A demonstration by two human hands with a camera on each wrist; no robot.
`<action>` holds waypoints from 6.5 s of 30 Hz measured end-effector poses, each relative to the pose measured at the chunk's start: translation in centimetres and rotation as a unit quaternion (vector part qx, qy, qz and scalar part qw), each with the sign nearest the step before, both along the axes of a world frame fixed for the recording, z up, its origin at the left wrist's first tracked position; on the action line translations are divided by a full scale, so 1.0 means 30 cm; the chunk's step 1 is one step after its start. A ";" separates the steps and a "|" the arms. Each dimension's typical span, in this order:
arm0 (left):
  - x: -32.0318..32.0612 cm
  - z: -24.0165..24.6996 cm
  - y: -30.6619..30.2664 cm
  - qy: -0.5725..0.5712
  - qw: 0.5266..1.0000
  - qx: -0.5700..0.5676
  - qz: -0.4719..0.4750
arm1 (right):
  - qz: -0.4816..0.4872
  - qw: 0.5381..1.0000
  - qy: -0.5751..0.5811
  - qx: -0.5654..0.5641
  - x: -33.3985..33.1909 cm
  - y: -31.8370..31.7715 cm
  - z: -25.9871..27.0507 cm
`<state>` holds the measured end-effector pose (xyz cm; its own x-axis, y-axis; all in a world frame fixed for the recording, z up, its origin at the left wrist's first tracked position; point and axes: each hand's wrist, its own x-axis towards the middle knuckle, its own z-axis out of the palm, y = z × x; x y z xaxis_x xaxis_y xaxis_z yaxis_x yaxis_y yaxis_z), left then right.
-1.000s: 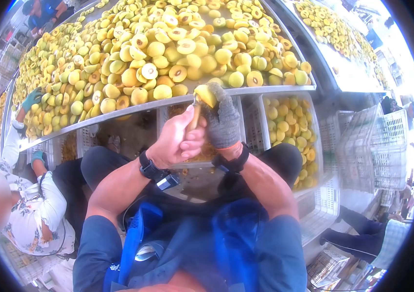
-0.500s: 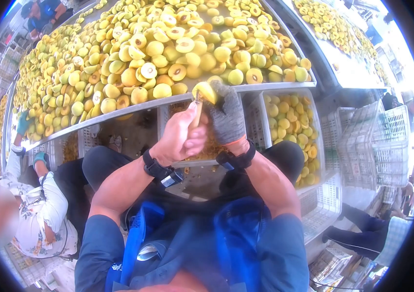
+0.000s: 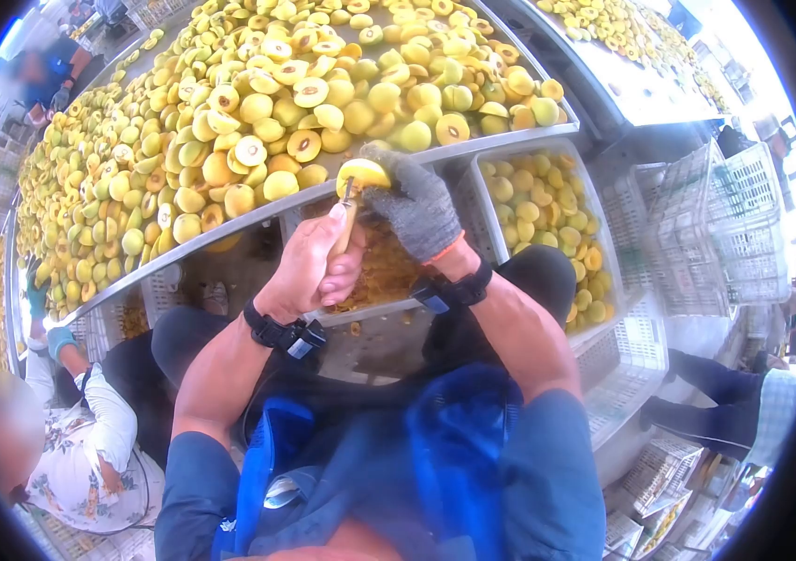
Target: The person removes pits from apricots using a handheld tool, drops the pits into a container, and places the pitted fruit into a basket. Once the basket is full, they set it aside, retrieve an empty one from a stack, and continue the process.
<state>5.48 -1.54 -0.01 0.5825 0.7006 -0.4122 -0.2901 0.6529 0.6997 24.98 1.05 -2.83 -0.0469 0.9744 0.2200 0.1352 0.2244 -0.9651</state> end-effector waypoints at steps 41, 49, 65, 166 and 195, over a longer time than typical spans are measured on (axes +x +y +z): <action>0.120 -0.023 -0.023 0.129 0.983 0.066 0.112 | 0.050 0.994 -0.065 0.075 0.014 0.105 -0.140; 0.115 -0.060 -0.010 0.250 0.943 0.217 0.033 | 0.040 0.977 -0.202 0.057 0.110 0.039 0.010; 0.080 -0.165 -0.010 0.217 0.948 0.228 -0.036 | 0.103 0.973 -0.194 0.062 0.166 0.055 -0.037; 0.150 -0.139 -0.026 0.289 0.863 0.387 0.148 | 0.026 0.933 -0.285 0.220 0.046 0.028 -0.136; 0.133 -0.091 -0.002 0.156 0.985 0.070 -0.024 | -0.014 0.977 -0.199 0.072 0.040 0.029 -0.132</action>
<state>9.47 -1.61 -2.75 0.4768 0.7381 -0.4773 -0.0185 0.5513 0.8341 26.17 1.91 -6.81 -0.1305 0.9365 0.3255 0.5013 0.3455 -0.7933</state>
